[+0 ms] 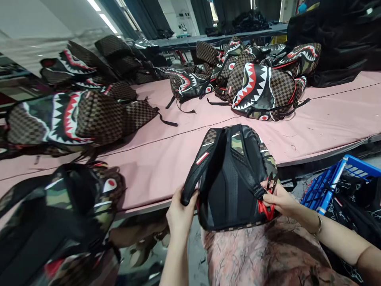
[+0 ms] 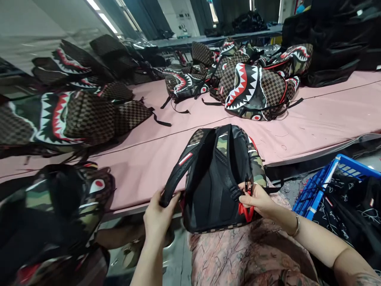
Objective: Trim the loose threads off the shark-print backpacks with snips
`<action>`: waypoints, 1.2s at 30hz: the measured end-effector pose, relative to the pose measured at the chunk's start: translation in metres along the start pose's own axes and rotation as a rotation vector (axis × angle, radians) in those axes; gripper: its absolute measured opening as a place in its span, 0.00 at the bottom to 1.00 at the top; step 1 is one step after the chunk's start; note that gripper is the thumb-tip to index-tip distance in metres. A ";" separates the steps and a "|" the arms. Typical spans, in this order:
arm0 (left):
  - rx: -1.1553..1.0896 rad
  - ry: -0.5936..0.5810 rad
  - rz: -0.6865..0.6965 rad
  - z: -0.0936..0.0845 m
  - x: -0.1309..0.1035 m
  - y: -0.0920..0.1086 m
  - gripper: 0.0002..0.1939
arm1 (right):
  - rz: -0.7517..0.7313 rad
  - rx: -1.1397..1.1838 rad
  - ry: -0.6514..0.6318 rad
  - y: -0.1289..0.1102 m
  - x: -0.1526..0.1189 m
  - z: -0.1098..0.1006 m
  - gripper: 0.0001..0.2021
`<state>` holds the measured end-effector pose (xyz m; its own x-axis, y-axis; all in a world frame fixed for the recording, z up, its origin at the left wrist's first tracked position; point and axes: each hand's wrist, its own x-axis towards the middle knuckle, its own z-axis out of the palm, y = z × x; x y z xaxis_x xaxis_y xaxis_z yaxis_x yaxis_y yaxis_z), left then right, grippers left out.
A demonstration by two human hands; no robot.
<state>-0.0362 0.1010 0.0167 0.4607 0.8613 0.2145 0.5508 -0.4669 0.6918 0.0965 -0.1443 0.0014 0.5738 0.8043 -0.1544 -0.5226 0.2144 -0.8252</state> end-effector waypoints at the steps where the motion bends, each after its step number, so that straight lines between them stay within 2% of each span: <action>1: 0.051 0.052 0.069 -0.001 -0.003 0.011 0.29 | -0.005 -0.013 0.037 0.003 -0.002 0.002 0.21; 3: 0.029 0.125 0.259 0.003 -0.019 0.033 0.27 | -0.023 -0.076 0.130 0.006 -0.004 0.005 0.20; 4: -0.051 0.092 0.363 0.007 -0.030 0.044 0.21 | -0.030 -0.114 0.171 0.007 -0.004 0.005 0.20; 6: -0.257 -0.105 0.524 0.017 -0.055 0.060 0.13 | -0.042 -0.172 0.225 0.007 -0.006 0.007 0.20; 8: -0.407 -0.228 0.585 0.027 -0.074 0.069 0.11 | -0.037 -0.191 0.236 0.006 -0.007 0.009 0.21; 12: -0.459 -0.232 0.681 0.036 -0.086 0.071 0.14 | 0.008 -0.177 0.194 0.003 -0.010 0.011 0.23; 16: -0.430 -0.242 0.780 0.038 -0.085 0.073 0.09 | 0.087 -0.081 0.060 0.003 -0.011 0.009 0.22; 19: -0.421 -0.164 0.705 0.043 -0.090 0.078 0.06 | 0.085 -0.065 0.006 0.001 -0.013 0.007 0.19; 22: -0.487 -0.101 0.495 0.049 -0.098 0.082 0.05 | 0.042 -0.205 -0.038 -0.008 -0.017 0.005 0.19; 24: -0.549 -0.097 0.359 0.051 -0.100 0.084 0.05 | -0.090 -0.429 -0.002 -0.021 -0.019 0.002 0.17; 26: -0.594 -0.114 0.268 0.052 -0.101 0.085 0.07 | -0.302 -0.745 0.059 -0.038 -0.019 -0.002 0.14; 28: -0.623 -0.142 0.223 0.052 -0.100 0.086 0.08 | -0.525 -1.080 0.054 -0.058 -0.015 -0.004 0.10; 31: -0.646 -0.164 0.192 0.051 -0.099 0.087 0.09 | -0.731 -1.483 -0.139 -0.084 -0.005 -0.003 0.10; 34: -0.651 -0.175 0.187 0.049 -0.099 0.090 0.08 | -0.810 -1.734 -0.364 -0.100 0.008 0.005 0.13; 36: -0.647 -0.182 0.196 0.049 -0.098 0.092 0.08 | -0.844 -1.840 -0.445 -0.104 0.014 0.012 0.14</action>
<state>0.0030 -0.0363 0.0257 0.6496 0.6996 0.2976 -0.0537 -0.3482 0.9359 0.1520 -0.1487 0.0915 -0.0234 0.9368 0.3492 0.9917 0.0659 -0.1104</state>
